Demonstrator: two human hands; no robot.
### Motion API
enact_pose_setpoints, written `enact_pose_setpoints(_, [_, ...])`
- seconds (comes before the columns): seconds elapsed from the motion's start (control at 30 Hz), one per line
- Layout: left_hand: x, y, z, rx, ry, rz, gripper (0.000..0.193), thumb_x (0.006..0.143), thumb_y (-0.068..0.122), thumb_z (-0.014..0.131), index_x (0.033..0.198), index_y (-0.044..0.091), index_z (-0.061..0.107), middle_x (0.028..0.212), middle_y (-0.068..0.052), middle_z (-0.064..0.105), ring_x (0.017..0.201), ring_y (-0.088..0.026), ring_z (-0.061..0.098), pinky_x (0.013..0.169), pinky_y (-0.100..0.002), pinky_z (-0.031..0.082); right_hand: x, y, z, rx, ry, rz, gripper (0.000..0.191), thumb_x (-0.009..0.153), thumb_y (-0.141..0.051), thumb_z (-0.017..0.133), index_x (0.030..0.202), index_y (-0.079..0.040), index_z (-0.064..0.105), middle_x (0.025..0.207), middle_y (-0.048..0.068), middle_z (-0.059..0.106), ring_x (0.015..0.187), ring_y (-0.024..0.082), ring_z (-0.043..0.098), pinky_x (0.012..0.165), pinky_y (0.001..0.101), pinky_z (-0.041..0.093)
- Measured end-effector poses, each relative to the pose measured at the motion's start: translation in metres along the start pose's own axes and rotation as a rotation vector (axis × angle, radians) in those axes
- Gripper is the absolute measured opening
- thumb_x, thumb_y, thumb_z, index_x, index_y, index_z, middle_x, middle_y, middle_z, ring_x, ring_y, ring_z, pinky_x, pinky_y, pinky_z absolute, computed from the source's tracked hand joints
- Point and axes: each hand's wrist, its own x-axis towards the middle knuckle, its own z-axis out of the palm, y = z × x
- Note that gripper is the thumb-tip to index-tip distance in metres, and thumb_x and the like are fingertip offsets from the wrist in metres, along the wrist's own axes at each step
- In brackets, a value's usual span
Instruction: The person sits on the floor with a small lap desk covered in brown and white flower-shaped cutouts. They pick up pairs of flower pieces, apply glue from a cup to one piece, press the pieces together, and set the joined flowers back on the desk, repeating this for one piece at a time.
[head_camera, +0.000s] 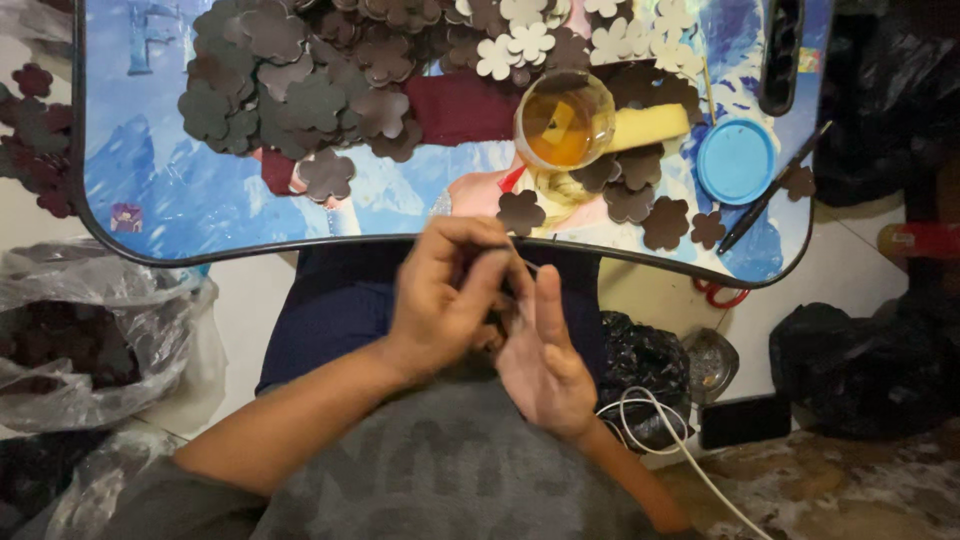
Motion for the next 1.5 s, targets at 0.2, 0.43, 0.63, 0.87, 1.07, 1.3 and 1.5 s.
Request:
enact_pose_setpoints(0.2, [0.017, 0.003, -0.014, -0.117, 0.128, -0.062, 0.017, 0.104, -0.003, 0.067, 0.120, 0.002, 0.060, 0.115, -0.006, 0.069, 0.105, -0.010, 0.067, 0.096, -0.025, 0.055, -0.004, -0.019, -0.014, 0.335, 0.080, 0.084, 0.060, 0.108, -0.039, 0.048, 0.166, -0.037, 0.035, 0.170, 0.011, 0.037, 0.131, 0.028, 0.051, 0.105, 0.0369, 0.042])
enact_pose_setpoints(0.43, [-0.002, 0.005, 0.007, -0.276, -0.098, -0.362, 0.021, 0.096, -0.002, 0.072, 0.117, -0.001, 0.070, 0.114, -0.007, 0.073, 0.104, -0.011, 0.069, 0.095, -0.027, 0.057, -0.016, -0.023, -0.029, 0.065, 0.195, -0.138, 0.049, 0.104, -0.021, 0.067, 0.150, -0.012, 0.054, 0.140, 0.013, 0.059, 0.111, 0.024, 0.059, 0.097, 0.0374, 0.047])
enact_pose_setpoints(0.63, [-0.002, 0.001, 0.024, -0.291, -0.226, -0.548, 0.021, 0.096, 0.002, 0.070, 0.117, -0.002, 0.073, 0.106, -0.007, 0.077, 0.096, -0.012, 0.071, 0.088, -0.027, 0.058, -0.013, -0.034, -0.023, -0.673, 0.304, -0.455, 0.072, 0.090, 0.007, 0.078, 0.153, -0.005, 0.046, 0.141, 0.013, 0.059, 0.122, 0.019, 0.061, 0.108, 0.0339, 0.051])
enact_pose_setpoints(0.87, [0.004, 0.022, 0.038, 0.285, -0.344, -0.187, 0.022, 0.101, 0.007, 0.065, 0.121, 0.005, 0.073, 0.104, -0.005, 0.080, 0.091, -0.007, 0.074, 0.077, -0.024, 0.060, -0.014, -0.041, -0.021, -0.817, 0.449, -0.441, 0.056, 0.096, 0.016, 0.068, 0.145, 0.000, 0.047, 0.136, 0.017, 0.064, 0.124, 0.022, 0.066, 0.109, 0.0354, 0.056])
enact_pose_setpoints(1.07, [0.021, 0.027, 0.039, 0.830, -0.332, 0.161, 0.038, 0.089, 0.012, 0.082, 0.126, 0.012, 0.074, 0.086, -0.005, 0.074, 0.069, -0.020, 0.068, 0.066, -0.033, 0.054, -0.014, -0.086, -0.046, -1.067, 0.665, -0.577, 0.052, 0.095, 0.013, 0.066, 0.143, -0.001, 0.051, 0.125, 0.016, 0.068, 0.105, 0.015, 0.070, 0.080, 0.0224, 0.058])
enact_pose_setpoints(1.3, [0.054, 0.021, 0.007, 1.324, -0.156, 0.793, 0.034, 0.100, 0.004, 0.083, 0.129, 0.001, 0.065, 0.129, -0.011, 0.070, 0.117, -0.030, 0.067, 0.106, -0.042, 0.053, -0.012, -0.167, -0.086, -1.309, 0.946, -0.697, 0.049, 0.102, 0.011, 0.069, 0.146, -0.001, 0.051, 0.117, 0.015, 0.072, 0.091, 0.010, 0.069, 0.076, 0.0185, 0.056])
enact_pose_setpoints(1.5, [0.057, 0.011, 0.012, 1.424, -0.101, 0.783, 0.039, 0.097, 0.009, 0.085, 0.131, 0.004, 0.066, 0.135, -0.012, 0.068, 0.132, -0.033, 0.060, 0.118, -0.047, 0.046, -0.008, -0.187, -0.106, -1.158, 0.907, -0.691, 0.050, 0.104, 0.011, 0.070, 0.148, 0.000, 0.049, 0.117, 0.014, 0.073, 0.098, 0.011, 0.068, 0.088, 0.0218, 0.055])
